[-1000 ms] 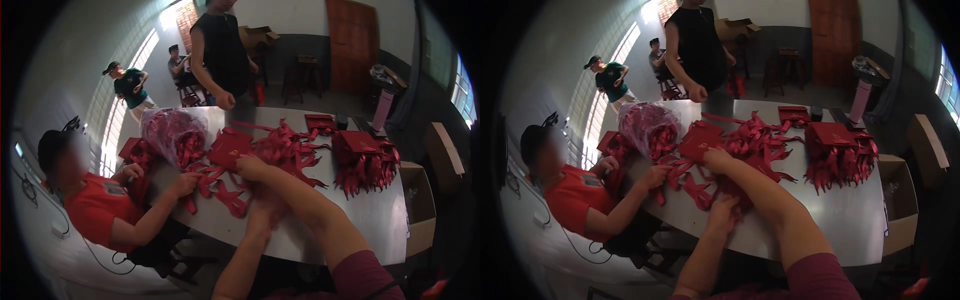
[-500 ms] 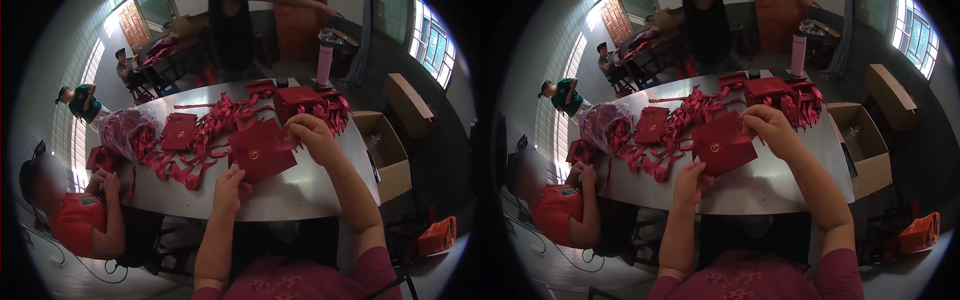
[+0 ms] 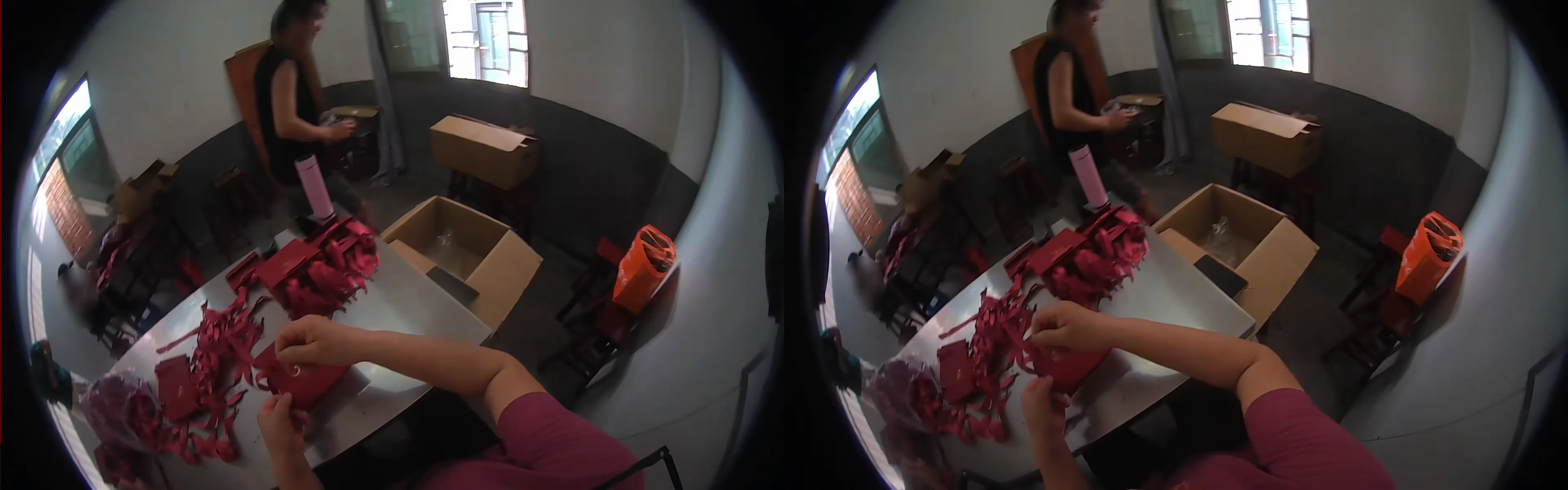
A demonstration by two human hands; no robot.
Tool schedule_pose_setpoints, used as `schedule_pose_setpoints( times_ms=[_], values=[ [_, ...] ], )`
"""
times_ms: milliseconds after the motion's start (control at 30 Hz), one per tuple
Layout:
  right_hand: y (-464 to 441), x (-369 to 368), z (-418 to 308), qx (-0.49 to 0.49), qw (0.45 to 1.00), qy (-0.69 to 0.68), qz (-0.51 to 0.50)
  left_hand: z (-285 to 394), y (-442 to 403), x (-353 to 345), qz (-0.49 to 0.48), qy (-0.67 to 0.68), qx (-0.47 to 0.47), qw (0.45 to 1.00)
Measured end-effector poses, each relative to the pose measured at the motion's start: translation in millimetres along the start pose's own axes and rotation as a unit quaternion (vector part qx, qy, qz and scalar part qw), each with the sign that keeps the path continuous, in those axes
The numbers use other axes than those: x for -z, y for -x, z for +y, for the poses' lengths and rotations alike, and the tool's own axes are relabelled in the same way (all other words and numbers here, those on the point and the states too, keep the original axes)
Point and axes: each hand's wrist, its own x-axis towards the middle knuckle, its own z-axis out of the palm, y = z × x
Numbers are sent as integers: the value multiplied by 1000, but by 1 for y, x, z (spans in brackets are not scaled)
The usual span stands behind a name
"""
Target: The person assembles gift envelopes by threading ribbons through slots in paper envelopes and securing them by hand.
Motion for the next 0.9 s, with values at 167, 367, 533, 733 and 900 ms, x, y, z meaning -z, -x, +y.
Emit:
schedule_pose_setpoints(
  times_ms=[167, 367, 533, 733, 900],
  values=[
    [6, -20, 34, -79, 982, 166, -34, 9, 5, 1, 28, 40, 3, 999],
    [0, -36, 75, -54, 971, 230, -16, 12, 12, 8, 39, 9, 7, 999],
    [3, -42, 85, -35, 969, 243, 18, 11, 11, 12, 59, -22, 6, 998],
    [7, -38, 91, -16, 965, 258, 45, 4, 5, 15, 54, -9, 16, 998],
    [9, -36, 101, -11, 957, 287, 36, -2, 4, 15, 37, -48, 56, 997]
  ],
)
